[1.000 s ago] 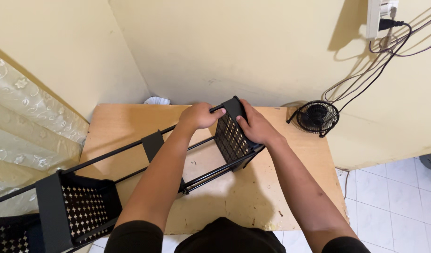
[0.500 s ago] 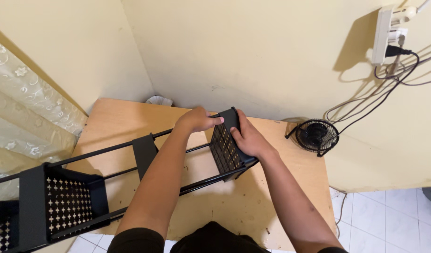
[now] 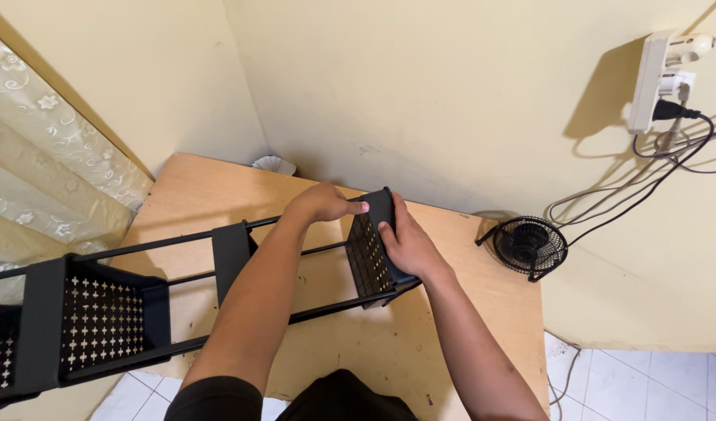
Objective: The person disassembles a three-tier black plastic rolling cart by removing the trays and detaching the vertical support rods. The cart is laid on its side on a wooden table, and the person removes each tray and rod one by one, placing them on the table.
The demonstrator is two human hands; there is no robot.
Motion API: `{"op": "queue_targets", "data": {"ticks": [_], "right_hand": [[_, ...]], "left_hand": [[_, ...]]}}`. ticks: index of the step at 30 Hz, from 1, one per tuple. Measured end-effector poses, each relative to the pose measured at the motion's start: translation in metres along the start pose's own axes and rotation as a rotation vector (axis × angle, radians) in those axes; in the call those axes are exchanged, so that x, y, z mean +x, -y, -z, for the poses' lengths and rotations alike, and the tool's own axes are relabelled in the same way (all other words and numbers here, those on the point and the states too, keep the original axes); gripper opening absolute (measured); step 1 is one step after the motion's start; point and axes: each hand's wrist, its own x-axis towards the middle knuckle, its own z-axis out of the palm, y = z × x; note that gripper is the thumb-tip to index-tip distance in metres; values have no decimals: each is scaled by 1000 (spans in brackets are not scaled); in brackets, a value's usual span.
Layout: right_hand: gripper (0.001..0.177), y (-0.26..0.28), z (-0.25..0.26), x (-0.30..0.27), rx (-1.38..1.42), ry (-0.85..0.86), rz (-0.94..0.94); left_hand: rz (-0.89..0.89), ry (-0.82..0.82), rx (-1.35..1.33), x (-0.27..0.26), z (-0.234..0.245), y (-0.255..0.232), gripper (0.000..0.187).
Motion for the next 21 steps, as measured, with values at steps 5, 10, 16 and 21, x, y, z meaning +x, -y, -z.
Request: {"op": "queue_targets", "data": {"ticks": [5, 10, 16, 21], "right_hand": [[72, -11, -1, 1, 18, -64, -26], [72, -20, 1, 1, 14, -72, 24], [78, -11, 7, -4, -30, -72, 29], [98, 5, 17, -10, -119, -43, -52]], "left_hand": [[180, -13, 104, -26, 2, -18, 104], [158, 15, 110, -17, 2, -19, 100], [69, -10, -112, -22, 6, -11, 89], [-6, -107, -62, -40, 4, -9, 80]]}}
